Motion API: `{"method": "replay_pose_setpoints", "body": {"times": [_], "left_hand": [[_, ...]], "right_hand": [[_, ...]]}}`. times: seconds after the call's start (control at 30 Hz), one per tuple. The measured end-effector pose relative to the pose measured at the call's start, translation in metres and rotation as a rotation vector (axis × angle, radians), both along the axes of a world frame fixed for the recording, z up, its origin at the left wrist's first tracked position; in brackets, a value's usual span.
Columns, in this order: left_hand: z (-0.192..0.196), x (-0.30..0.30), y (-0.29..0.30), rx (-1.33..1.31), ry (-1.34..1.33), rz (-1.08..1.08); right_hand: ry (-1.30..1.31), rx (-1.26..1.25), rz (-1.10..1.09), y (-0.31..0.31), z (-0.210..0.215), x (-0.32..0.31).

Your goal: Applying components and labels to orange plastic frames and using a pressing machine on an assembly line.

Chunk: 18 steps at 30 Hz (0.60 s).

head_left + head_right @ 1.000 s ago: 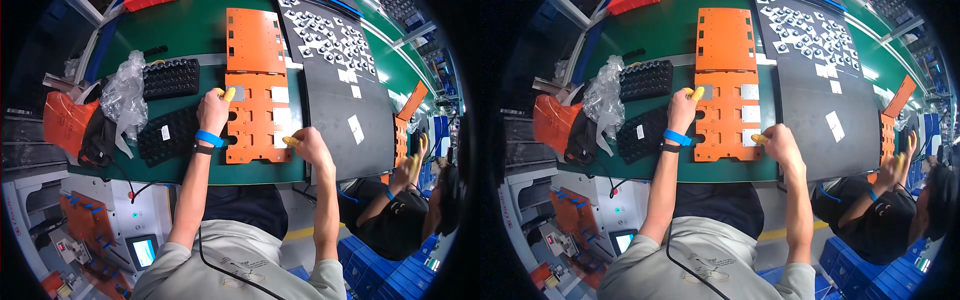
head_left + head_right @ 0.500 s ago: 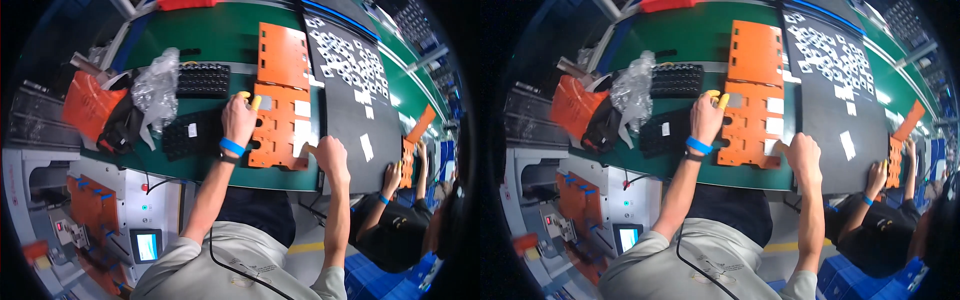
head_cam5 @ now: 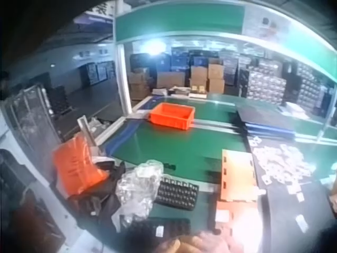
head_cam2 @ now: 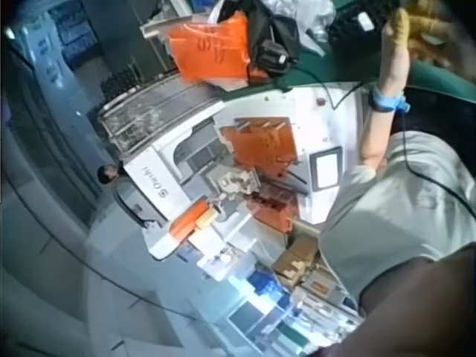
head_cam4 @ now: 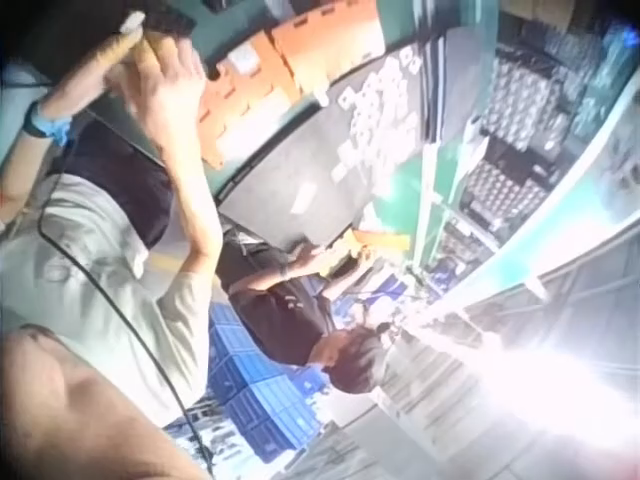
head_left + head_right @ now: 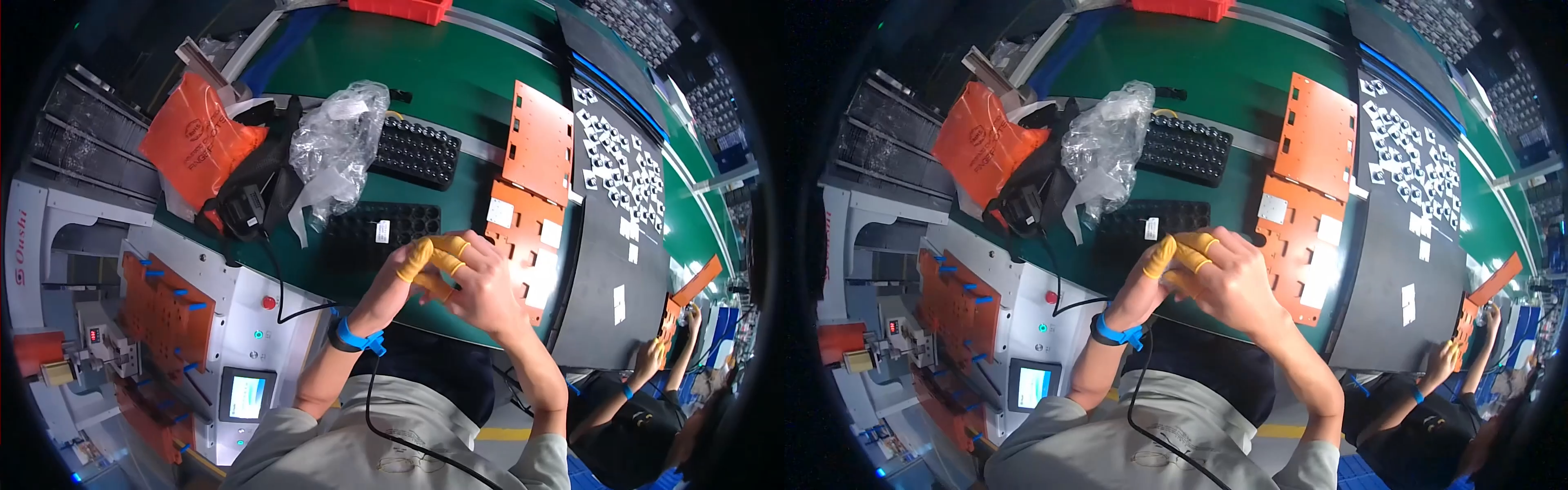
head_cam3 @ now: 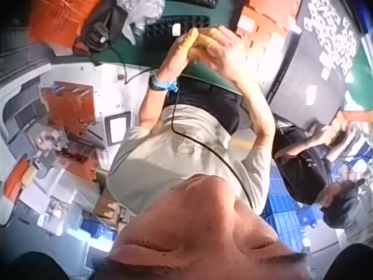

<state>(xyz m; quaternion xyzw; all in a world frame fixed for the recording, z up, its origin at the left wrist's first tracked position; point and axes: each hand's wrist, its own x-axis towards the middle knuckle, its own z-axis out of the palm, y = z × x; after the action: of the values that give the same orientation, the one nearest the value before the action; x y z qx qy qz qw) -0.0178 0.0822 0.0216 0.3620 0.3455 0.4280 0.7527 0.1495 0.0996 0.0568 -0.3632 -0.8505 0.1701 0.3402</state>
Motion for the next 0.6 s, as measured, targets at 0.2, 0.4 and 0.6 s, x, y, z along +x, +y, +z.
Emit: {"method": "replay_pose_setpoints", "body": {"times": [0.2,0.4,0.6], "left_hand": [[-0.03,-0.035,0.01,-0.132,-0.302,-0.251],[-0.046,-0.049,0.017,-0.081,-0.349,-0.184],[-0.052,-0.056,0.015,-0.146,-0.316,0.043]], "right_hand": [[0.394,-0.735,0.216,0.032,-0.002,0.0],[0.41,-1.105,0.387,0.076,-0.004,-0.016],[0.012,-0.295,-0.334,0.163,-0.05,-0.065]]}}
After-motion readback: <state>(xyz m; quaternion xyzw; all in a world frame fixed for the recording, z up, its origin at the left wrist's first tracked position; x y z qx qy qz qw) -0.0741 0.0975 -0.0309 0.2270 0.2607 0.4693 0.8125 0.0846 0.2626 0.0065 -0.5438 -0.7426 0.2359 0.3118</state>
